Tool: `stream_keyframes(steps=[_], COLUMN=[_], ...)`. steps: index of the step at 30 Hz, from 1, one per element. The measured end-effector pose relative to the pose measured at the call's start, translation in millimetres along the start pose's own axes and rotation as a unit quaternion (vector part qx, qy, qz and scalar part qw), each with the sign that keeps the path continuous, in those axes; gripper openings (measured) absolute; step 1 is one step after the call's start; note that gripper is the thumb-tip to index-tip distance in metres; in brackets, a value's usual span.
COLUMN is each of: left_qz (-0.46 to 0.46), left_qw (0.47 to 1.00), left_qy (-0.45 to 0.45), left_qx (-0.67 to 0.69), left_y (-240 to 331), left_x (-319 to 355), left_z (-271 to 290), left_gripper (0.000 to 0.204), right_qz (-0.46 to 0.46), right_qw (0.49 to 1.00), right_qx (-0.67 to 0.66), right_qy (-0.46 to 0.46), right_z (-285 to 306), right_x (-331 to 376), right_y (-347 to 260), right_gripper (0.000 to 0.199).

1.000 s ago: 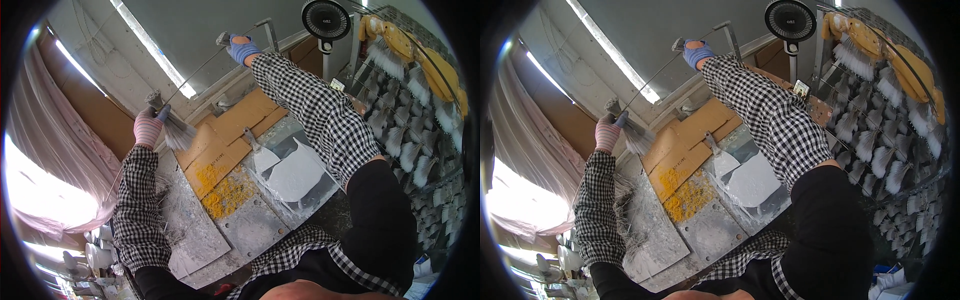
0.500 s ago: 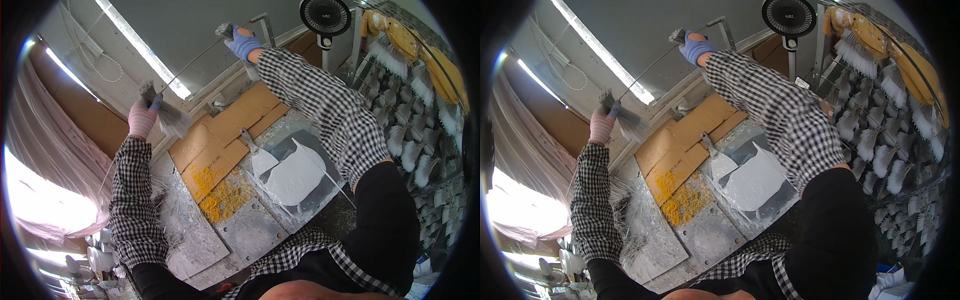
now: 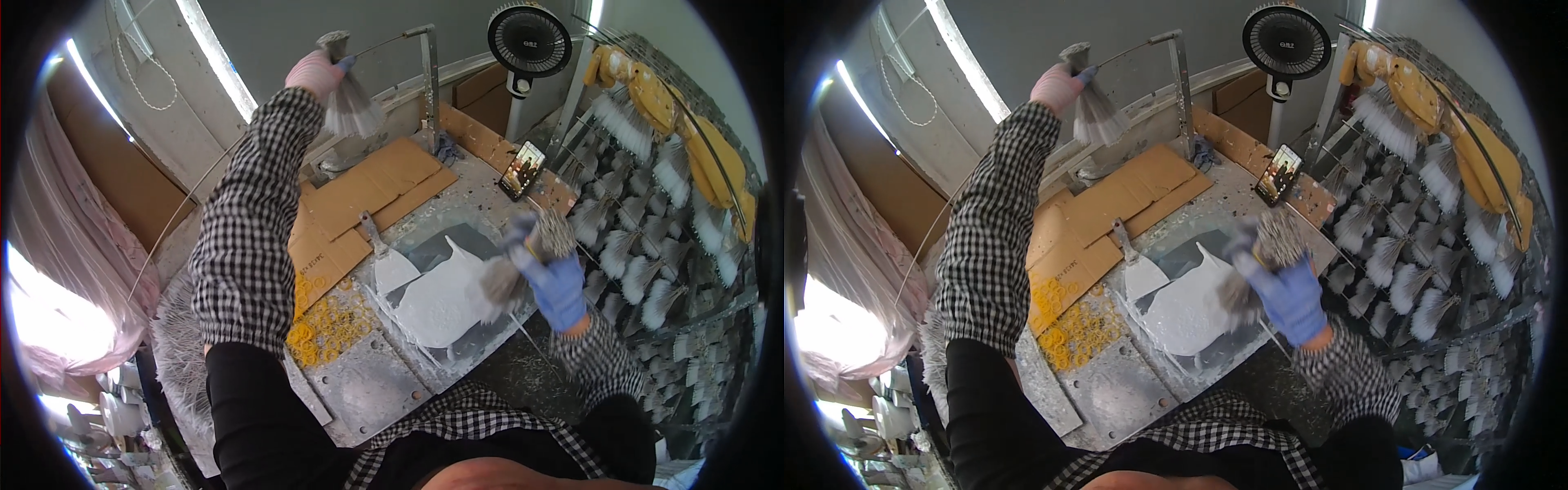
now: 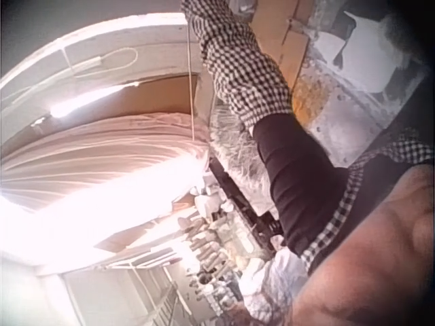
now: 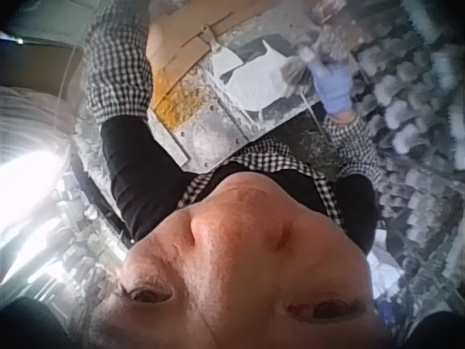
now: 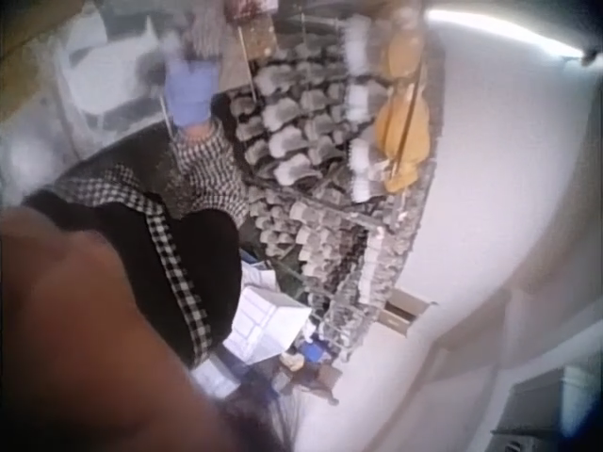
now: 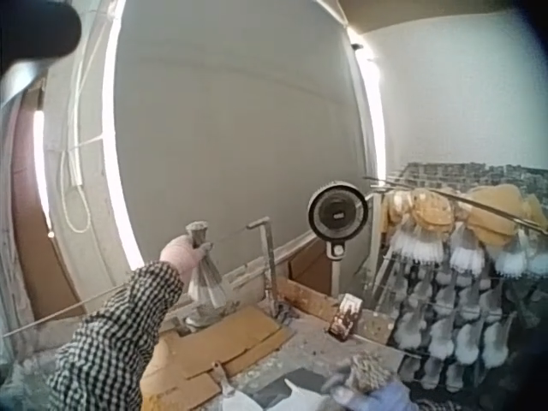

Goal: Assembling brush bristles by dipping bundles into glue and securing them.

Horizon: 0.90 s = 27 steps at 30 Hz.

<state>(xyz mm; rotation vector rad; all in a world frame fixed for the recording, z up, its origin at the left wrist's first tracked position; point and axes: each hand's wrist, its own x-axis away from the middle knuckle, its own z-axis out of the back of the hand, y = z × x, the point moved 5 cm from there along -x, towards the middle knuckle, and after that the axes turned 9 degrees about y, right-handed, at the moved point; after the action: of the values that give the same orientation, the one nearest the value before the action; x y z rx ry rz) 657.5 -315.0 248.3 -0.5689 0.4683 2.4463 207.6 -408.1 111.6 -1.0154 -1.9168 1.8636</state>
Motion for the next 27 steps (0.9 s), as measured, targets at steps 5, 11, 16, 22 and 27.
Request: stream_keyframes(steps=[5, 11, 16, 22, 27], left_qz=[0.024, 0.040, 0.036, 0.085, 0.050], left_qw=[0.999, 0.998, 0.998, 0.996, 0.999], left_qy=[-0.010, -0.028, 0.008, -0.026, -0.018], left_qx=[-0.024, -0.036, -0.042, -0.020, 0.000], left_y=[33, 45, 48, 52, 62], left_x=[-18, -7, -7, 0, -3], left_z=[-6, -5, -2, 0, -3], left_gripper=[0.066, 0.061, 0.057, 0.056, 0.055], right_qz=[-0.041, -0.035, -0.002, 0.012, 0.031], right_qw=[0.995, 0.989, 0.988, 0.983, 0.983], right_qx=[-0.039, -0.027, -0.042, -0.028, 0.001], right_qy=[0.080, 0.140, 0.148, 0.179, 0.181], right_z=[33, 38, 34, 42, 35], right_x=[47, 55, 57, 70, 74], right_y=[7, 16, 10, -4, -10], right_gripper=[0.042, 0.042, 0.040, 0.038, 0.039])
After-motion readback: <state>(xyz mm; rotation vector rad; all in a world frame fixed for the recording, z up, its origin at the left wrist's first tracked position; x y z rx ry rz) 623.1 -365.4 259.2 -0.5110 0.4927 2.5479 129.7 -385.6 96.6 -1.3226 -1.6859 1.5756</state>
